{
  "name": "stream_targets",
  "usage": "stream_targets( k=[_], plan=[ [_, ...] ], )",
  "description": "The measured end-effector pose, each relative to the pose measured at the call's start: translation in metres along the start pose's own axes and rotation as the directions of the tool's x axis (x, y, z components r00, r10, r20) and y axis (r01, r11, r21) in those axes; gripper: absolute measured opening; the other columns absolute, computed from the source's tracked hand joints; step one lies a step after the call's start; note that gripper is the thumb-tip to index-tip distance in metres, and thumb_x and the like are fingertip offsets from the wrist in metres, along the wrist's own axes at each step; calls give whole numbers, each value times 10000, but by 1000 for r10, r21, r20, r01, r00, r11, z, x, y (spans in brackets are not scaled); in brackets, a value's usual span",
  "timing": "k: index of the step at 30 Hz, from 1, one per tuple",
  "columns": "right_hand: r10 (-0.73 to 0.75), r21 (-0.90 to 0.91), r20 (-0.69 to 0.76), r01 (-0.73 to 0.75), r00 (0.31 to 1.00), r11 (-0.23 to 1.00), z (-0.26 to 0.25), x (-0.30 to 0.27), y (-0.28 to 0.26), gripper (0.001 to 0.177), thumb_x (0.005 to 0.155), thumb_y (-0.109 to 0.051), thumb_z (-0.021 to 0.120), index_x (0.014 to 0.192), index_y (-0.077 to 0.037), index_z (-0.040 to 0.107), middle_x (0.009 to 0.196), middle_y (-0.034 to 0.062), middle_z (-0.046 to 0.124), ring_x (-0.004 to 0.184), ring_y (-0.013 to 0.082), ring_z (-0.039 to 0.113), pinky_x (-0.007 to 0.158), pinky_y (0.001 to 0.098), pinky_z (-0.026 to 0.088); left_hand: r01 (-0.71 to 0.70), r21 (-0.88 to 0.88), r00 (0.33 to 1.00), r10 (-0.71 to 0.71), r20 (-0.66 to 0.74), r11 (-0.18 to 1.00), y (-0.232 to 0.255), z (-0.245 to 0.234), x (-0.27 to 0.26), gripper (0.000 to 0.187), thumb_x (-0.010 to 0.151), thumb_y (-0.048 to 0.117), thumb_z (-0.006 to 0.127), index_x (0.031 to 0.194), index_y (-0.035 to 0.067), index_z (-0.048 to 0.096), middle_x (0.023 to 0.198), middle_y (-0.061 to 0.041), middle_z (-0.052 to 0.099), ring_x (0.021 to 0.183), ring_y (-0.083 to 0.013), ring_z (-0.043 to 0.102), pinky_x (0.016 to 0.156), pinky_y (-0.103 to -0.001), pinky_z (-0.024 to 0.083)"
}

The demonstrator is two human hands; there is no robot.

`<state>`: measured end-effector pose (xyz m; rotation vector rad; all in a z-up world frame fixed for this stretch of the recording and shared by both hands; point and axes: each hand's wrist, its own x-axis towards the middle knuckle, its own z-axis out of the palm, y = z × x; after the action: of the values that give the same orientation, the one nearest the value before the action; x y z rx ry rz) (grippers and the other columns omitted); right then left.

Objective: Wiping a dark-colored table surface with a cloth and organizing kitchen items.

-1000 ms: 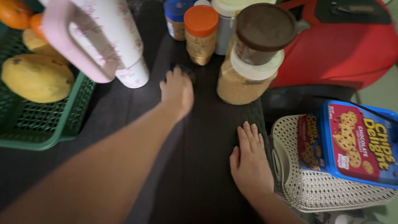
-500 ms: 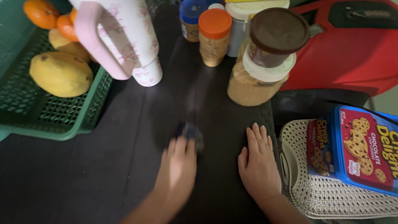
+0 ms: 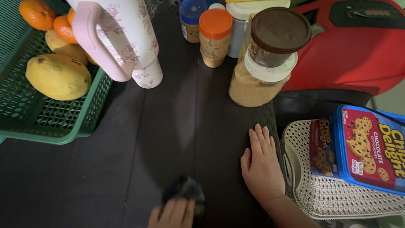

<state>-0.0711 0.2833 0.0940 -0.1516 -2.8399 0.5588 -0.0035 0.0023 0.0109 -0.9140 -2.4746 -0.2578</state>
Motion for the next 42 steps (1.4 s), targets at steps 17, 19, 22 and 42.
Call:
stream_targets(
  k=[17,19,22,42],
  plan=[
    [5,-2,-5,-5,1000,1000,-1,-1,0,538,977,-189,481,1451,61,441,1579,242,390,1507,406,288,1210,490,252,195,89,858,-214,467,977,-15,-39,155,413,826,100,605,1226,10,656,1080,-100,615,1017,-255,589,795,-392,501],
    [2,2,-3,-2,1000,1000,-1,-2,0,539,977,-189,480,1452,62,438,1580,244,389,1507,407,288,1211,490,251,193,55,879,-198,435,980,-9,-42,119,411,830,120,598,1221,12,662,1086,-103,619,1014,-259,593,783,-403,502],
    [-5,2,1,5,1000,1000,-1,-1,-1,541,978,-188,479,1454,64,435,1577,248,389,1505,412,288,1209,493,248,175,-23,890,-148,431,984,-1,-35,62,460,803,159,581,1227,9,681,1128,-126,619,1063,-285,595,788,-443,503],
    [0,-16,-1,0,1000,1000,-2,-1,-3,535,972,-180,489,1442,73,449,1570,257,392,1498,417,301,1206,494,260,195,19,971,-196,140,981,-103,80,286,218,862,39,583,1050,-12,682,1157,-150,606,1086,-346,561,818,-485,510]
  ],
)
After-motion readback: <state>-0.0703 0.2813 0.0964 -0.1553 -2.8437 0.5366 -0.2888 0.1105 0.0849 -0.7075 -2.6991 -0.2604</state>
